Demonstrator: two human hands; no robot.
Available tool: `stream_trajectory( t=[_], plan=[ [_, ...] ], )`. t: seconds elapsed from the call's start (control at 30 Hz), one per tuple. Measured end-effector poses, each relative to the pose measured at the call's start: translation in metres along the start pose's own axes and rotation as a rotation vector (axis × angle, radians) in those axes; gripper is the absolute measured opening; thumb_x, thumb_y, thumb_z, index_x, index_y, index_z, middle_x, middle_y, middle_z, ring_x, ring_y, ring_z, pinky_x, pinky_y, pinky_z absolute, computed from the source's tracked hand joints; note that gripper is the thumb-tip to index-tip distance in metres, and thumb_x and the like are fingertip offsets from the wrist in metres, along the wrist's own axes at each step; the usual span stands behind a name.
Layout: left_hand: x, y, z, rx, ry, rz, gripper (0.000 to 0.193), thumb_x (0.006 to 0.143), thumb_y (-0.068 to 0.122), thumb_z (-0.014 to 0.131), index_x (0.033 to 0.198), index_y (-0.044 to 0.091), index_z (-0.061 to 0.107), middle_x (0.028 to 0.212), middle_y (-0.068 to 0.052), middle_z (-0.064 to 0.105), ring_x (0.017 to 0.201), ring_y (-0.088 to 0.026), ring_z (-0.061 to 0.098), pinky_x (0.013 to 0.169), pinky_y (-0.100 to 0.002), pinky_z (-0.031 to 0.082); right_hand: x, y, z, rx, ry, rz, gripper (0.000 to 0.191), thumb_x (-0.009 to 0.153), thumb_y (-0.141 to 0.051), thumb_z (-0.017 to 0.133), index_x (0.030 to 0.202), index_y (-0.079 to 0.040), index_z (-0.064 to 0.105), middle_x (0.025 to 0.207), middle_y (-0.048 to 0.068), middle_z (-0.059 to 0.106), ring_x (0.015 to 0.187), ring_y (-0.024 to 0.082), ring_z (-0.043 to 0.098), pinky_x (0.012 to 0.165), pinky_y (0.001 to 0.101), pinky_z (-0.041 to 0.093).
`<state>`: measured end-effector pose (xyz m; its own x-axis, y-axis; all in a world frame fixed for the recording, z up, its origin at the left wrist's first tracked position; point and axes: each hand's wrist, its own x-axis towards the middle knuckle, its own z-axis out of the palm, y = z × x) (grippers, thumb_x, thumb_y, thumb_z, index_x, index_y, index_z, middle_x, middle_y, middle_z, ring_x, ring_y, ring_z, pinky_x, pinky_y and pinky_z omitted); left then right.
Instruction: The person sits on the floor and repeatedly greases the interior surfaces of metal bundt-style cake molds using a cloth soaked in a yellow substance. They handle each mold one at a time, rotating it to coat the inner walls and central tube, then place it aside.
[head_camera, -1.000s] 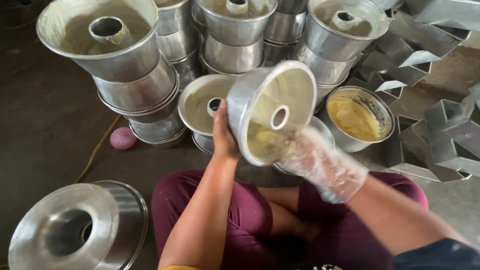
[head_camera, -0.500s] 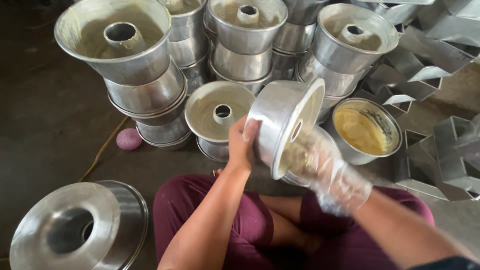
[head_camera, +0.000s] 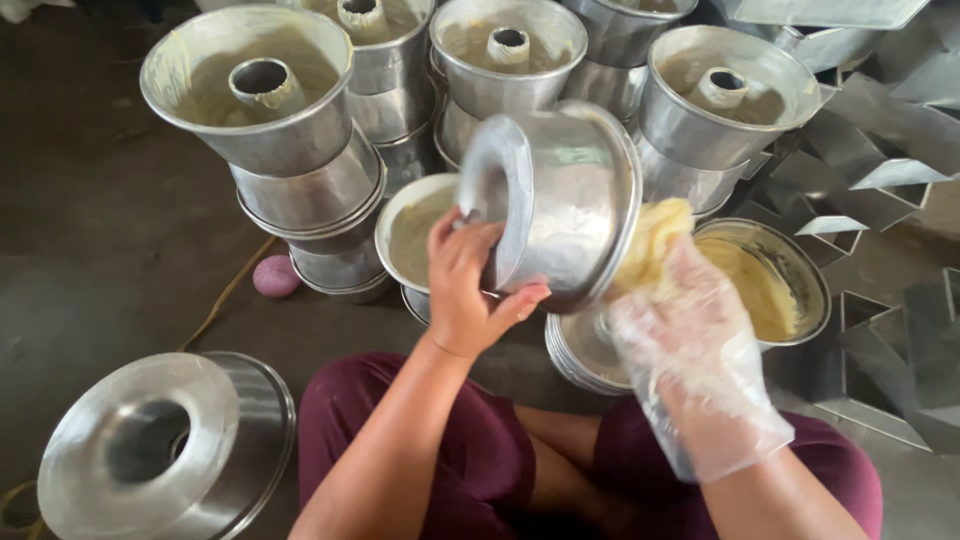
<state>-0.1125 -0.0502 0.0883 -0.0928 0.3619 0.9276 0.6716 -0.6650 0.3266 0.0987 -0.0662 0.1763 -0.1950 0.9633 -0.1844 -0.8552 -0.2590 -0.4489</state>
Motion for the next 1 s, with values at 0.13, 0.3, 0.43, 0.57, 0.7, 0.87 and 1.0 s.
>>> stream_trajectory(
  t=[0.13,0.3,0.43,0.57,0.7,0.87,1.0],
  plan=[
    [0.020,0.001,-0.018,0.204,-0.143,0.018,0.064,0.087,0.054,0.078,0.122,0.001,0.066,0.103,-0.012,0.070,0.104,-0.030,0.067,0.119,-0.054,0.032,0.014,-0.030,-0.012,0.134,0.011,-0.023,0.028,0.104,-0.014,0.055,0.129,-0.002,0.062,0.136,0.016,0.065,0.128,0.031,0.064,0.113,0.0471,0.052],
    [0.037,-0.006,-0.032,0.486,-0.290,0.037,0.053,0.084,0.050,0.081,0.113,0.006,0.072,0.096,-0.007,0.072,0.099,-0.025,0.068,0.115,-0.052,0.031,0.021,-0.046,-0.046,0.048,0.053,-0.076,0.033,0.103,-0.016,0.054,0.131,0.000,0.061,0.136,0.018,0.067,0.130,0.033,0.063,0.113,0.0465,0.051],
    [0.040,-0.016,-0.032,0.654,-0.412,0.007,0.051,0.079,0.050,0.084,0.107,0.009,0.076,0.084,-0.006,0.071,0.091,-0.023,0.066,0.112,-0.051,0.030,0.030,-0.039,-0.071,0.111,0.164,-0.006,0.034,0.103,-0.013,0.054,0.136,-0.002,0.056,0.136,0.017,0.064,0.131,0.032,0.061,0.113,0.0447,0.052],
    [0.036,-0.027,-0.028,0.696,-0.467,-0.003,0.049,0.076,0.051,0.085,0.103,0.010,0.077,0.080,-0.005,0.070,0.089,-0.023,0.066,0.111,-0.052,0.031,0.039,-0.036,-0.088,0.021,0.050,0.028,0.039,0.104,-0.016,0.050,0.141,-0.002,0.053,0.143,0.017,0.059,0.132,0.029,0.058,0.112,0.0400,0.049],
    [0.031,-0.036,-0.024,0.700,-0.461,0.009,0.052,0.076,0.052,0.085,0.106,0.010,0.077,0.083,-0.006,0.072,0.089,-0.022,0.066,0.111,-0.051,0.032,0.041,-0.039,-0.090,0.013,-0.068,0.074,0.048,0.105,-0.018,0.045,0.151,-0.006,0.045,0.158,0.011,0.049,0.146,0.022,0.047,0.122,0.0351,0.037],
    [0.029,-0.042,-0.019,0.695,-0.469,0.005,0.053,0.075,0.052,0.086,0.107,0.010,0.077,0.085,-0.006,0.073,0.090,-0.022,0.067,0.111,-0.051,0.032,0.034,-0.043,-0.073,2.756,0.277,0.364,0.070,0.095,-0.024,0.043,0.161,-0.012,0.021,0.170,0.009,0.021,0.154,0.028,0.023,0.124,0.0406,0.015],
    [0.031,-0.043,-0.015,0.714,-0.478,-0.017,0.054,0.074,0.053,0.086,0.106,0.009,0.077,0.087,-0.007,0.074,0.091,-0.023,0.068,0.110,-0.052,0.033,0.030,-0.044,-0.061,2.725,0.297,0.340,0.071,0.095,-0.026,0.043,0.160,-0.011,0.024,0.168,0.010,0.024,0.153,0.029,0.025,0.123,0.0417,0.016]
  ],
)
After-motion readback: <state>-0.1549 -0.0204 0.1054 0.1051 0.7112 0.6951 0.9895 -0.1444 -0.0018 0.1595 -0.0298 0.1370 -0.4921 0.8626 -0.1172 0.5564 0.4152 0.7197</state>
